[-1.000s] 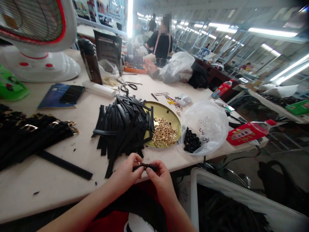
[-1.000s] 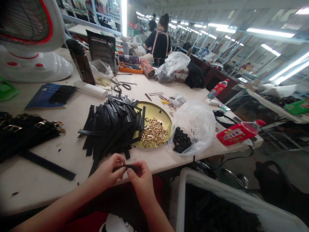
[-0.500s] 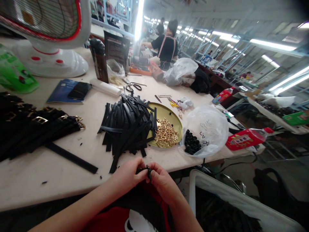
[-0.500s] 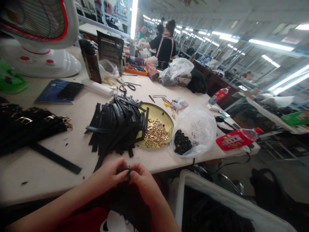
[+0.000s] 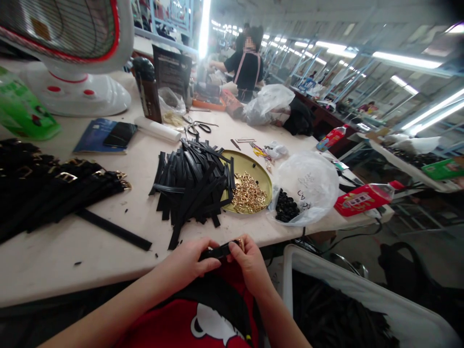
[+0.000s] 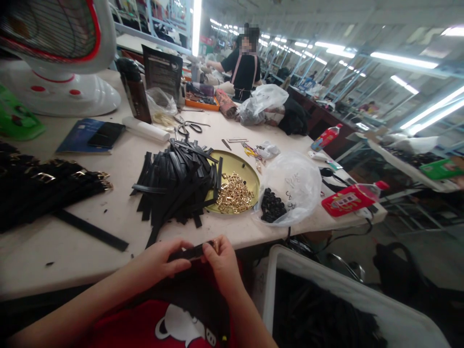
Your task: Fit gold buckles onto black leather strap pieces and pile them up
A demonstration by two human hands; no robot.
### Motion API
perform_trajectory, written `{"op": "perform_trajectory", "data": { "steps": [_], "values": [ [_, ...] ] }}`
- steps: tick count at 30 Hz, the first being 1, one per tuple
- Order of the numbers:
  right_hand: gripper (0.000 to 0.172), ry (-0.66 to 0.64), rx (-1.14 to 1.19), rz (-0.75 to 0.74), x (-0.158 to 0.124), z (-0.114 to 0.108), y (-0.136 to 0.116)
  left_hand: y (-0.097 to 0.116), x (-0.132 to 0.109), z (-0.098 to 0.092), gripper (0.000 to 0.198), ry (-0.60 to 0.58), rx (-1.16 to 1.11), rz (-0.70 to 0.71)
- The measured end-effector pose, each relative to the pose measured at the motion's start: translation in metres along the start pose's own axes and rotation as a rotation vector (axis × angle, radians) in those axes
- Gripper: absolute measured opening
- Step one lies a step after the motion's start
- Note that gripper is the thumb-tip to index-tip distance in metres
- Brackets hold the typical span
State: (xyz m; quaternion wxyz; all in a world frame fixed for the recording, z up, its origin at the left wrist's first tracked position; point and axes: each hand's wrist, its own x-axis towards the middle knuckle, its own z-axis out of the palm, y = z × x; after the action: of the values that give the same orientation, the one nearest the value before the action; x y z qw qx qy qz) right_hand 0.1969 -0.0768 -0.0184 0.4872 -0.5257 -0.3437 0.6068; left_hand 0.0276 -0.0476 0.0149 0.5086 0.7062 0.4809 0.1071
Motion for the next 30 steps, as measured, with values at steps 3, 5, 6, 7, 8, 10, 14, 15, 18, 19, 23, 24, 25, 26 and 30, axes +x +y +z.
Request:
{"op": "perform_trajectory", "data": {
  "steps": [3, 5, 6, 7, 8, 10, 14, 15, 18, 19, 23, 24, 25, 26, 30],
  "values": [
    [0.03, -0.034, 0.046, 0.037, -0.003, 0.005, 0.001, 0.01, 0.002, 0.003, 0.035, -0.015, 0.0, 0.005],
    [0.031, -0.067, 0.033, 0.068, -0.005, 0.006, 0.002, 0.013, 0.005, 0.005, 0.039, -0.037, -0.006, 0.002],
    [0.028, -0.074, 0.016, 0.073, -0.005, 0.005, 0.003, 0.012, 0.006, 0.005, 0.042, -0.043, -0.021, -0.003],
    [0.026, -0.072, -0.005, 0.07, -0.005, 0.005, 0.005, 0.01, 0.008, 0.005, 0.044, -0.043, -0.04, -0.009],
    [0.025, -0.058, -0.031, 0.06, -0.005, 0.004, 0.006, 0.007, 0.009, 0.005, 0.045, -0.048, -0.059, -0.01],
    [0.024, -0.014, -0.091, 0.024, -0.003, 0.003, 0.009, -0.002, 0.01, 0.004, 0.038, -0.079, -0.108, 0.0],
    [0.021, 0.083, -0.264, -0.071, 0.001, 0.006, 0.013, -0.016, 0.012, 0.003, 0.025, -0.114, -0.151, -0.015],
    [0.019, 0.113, -0.333, -0.112, 0.002, 0.007, 0.013, -0.017, 0.013, 0.004, 0.025, -0.093, -0.13, -0.022],
    [0.015, 0.152, -0.487, -0.181, 0.002, 0.008, 0.013, -0.012, 0.015, 0.006, 0.023, -0.052, -0.054, -0.038],
    [0.015, 0.13, -0.479, -0.159, 0.002, 0.007, 0.014, -0.009, 0.016, 0.007, 0.023, -0.052, -0.037, -0.043],
    [0.022, -0.005, -0.253, 0.043, 0.004, -0.001, 0.021, -0.004, 0.022, 0.006, 0.022, -0.115, -0.015, -0.022],
    [0.023, -0.023, -0.206, 0.075, 0.005, -0.002, 0.024, -0.006, 0.024, 0.005, 0.022, -0.13, -0.015, -0.009],
    [0.024, -0.029, -0.177, 0.091, 0.005, -0.004, 0.026, -0.008, 0.025, 0.004, 0.022, -0.138, -0.012, -0.007],
    [0.025, -0.025, -0.163, 0.092, 0.006, -0.005, 0.027, -0.011, 0.026, 0.004, 0.022, -0.139, -0.005, -0.019],
    [0.025, 0.025, -0.18, 0.046, 0.008, -0.004, 0.027, -0.019, 0.027, 0.005, 0.025, -0.163, -0.014, -0.141]
  ]
}}
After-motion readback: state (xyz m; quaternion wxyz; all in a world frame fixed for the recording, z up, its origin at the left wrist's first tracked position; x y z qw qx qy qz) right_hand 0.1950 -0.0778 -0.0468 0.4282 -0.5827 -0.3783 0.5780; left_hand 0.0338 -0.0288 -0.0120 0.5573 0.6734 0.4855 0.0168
